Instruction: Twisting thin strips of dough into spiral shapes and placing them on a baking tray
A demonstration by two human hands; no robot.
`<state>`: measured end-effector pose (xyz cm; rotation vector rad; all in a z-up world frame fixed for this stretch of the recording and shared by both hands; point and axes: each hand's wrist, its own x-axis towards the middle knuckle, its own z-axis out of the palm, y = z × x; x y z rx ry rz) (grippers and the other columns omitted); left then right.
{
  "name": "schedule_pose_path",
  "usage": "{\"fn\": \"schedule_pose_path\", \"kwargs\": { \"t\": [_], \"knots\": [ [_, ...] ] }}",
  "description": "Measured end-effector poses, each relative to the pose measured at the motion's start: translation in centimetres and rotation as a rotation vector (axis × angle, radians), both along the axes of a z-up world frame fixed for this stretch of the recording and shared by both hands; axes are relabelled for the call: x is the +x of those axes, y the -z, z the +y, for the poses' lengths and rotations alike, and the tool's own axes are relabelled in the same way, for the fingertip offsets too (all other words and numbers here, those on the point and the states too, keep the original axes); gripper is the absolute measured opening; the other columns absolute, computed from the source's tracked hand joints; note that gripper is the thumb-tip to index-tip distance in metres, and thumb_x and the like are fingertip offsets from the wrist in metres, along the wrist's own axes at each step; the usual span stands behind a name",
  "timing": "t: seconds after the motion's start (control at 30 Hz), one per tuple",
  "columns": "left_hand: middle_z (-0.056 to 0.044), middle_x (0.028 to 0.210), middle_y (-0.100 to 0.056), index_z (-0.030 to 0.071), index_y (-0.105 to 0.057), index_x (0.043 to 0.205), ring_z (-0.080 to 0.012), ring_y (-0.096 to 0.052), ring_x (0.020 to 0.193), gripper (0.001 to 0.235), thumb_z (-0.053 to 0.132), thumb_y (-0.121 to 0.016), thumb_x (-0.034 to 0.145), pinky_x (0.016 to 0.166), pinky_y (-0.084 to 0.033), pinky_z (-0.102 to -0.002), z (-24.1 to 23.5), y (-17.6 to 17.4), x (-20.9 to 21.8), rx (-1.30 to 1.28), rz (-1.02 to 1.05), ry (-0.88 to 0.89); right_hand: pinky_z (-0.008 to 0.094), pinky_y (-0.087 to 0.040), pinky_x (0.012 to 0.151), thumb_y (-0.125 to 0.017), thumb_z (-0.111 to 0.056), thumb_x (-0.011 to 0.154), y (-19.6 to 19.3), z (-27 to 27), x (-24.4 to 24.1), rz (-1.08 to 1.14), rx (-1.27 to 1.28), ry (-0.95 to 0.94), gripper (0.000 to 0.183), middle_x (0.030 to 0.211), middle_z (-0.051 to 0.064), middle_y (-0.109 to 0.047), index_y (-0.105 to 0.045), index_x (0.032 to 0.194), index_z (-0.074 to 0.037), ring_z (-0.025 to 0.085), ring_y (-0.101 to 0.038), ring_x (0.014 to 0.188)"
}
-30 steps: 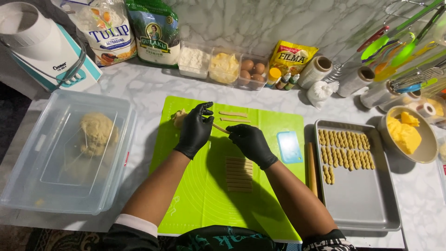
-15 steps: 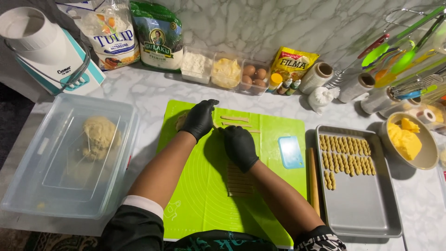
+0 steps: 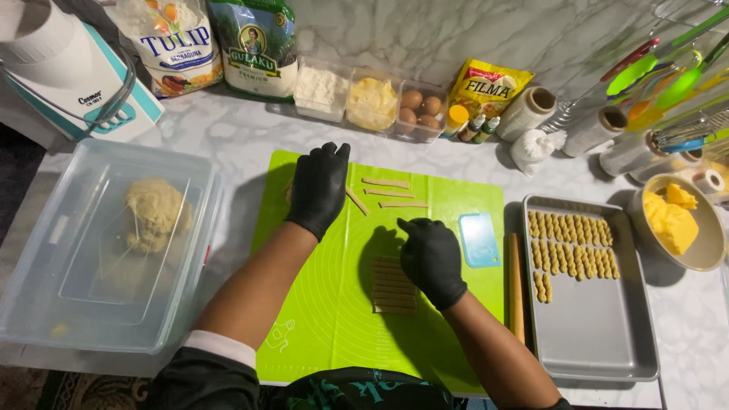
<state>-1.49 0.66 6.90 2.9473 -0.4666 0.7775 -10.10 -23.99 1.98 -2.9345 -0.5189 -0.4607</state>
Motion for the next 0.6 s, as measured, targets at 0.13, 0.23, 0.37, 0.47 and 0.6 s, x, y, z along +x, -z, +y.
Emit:
{"fn": "schedule_pose_path", "kwargs": {
  "t": [0.13,0.23,0.37,0.47,0.6],
  "knots": [
    [-0.009,0.093,-0.070,0.014,-0.073,0.126,-0.0255,-0.071,0.078,0.041,0.010,-0.068,0.086,0.067,-0.057,-0.039,-1.5,-0.8,-5.4,0.039,0.063,0.042,0.042,-0.059,0.069,-0.066,-0.012,0.075,-1.3,-2.2,-2.7,0.063,0.057,0.141,0.038,0.092,0.003,-0.074,-0.080,0.107,-0.026,0.030,-0.071,0.082],
    [-0.009,0.092,-0.069,0.014,-0.074,0.121,-0.0271,-0.069,0.077,0.038,0.020,-0.067,0.085,0.066,-0.054,-0.041,-3.0,0.8,-9.0,0.064,0.189,0.112,0.040,-0.060,0.070,-0.065,-0.014,0.077,-2.2,-2.6,-4.2,0.122,0.015,0.191,0.036,0.093,0.001,-0.076,-0.081,0.105,-0.028,0.027,-0.072,0.083],
    [-0.015,0.104,-0.072,0.010,-0.075,0.120,-0.0292,-0.070,0.090,0.033,0.020,-0.071,0.089,0.078,-0.055,-0.042,-4.3,3.5,-11.6,0.076,0.309,0.205,0.042,-0.061,0.072,-0.067,-0.011,0.074,-3.2,-2.1,-5.5,0.199,0.054,0.163,0.028,0.100,0.005,-0.077,-0.082,0.095,-0.022,0.031,-0.073,0.088],
    [-0.015,0.104,-0.072,0.010,-0.076,0.113,-0.0296,-0.070,0.094,0.029,0.018,-0.076,0.085,0.081,-0.055,-0.042,-5.0,5.5,-12.4,0.121,0.279,0.226,0.043,-0.062,0.074,-0.067,-0.013,0.078,-3.3,-1.7,-6.0,0.188,0.047,0.153,0.032,0.101,0.006,-0.077,-0.082,0.104,-0.022,0.031,-0.073,0.090],
    [-0.014,0.093,-0.071,0.009,-0.076,0.094,-0.0287,-0.069,0.086,0.017,0.013,-0.081,0.078,0.075,-0.055,-0.042,-5.4,5.8,-12.6,0.109,0.228,0.204,0.041,-0.062,0.078,-0.069,-0.016,0.081,-3.1,-1.6,-6.1,0.212,0.075,0.156,0.026,0.104,0.007,-0.078,-0.083,0.102,-0.021,0.030,-0.074,0.093]
  ]
}}
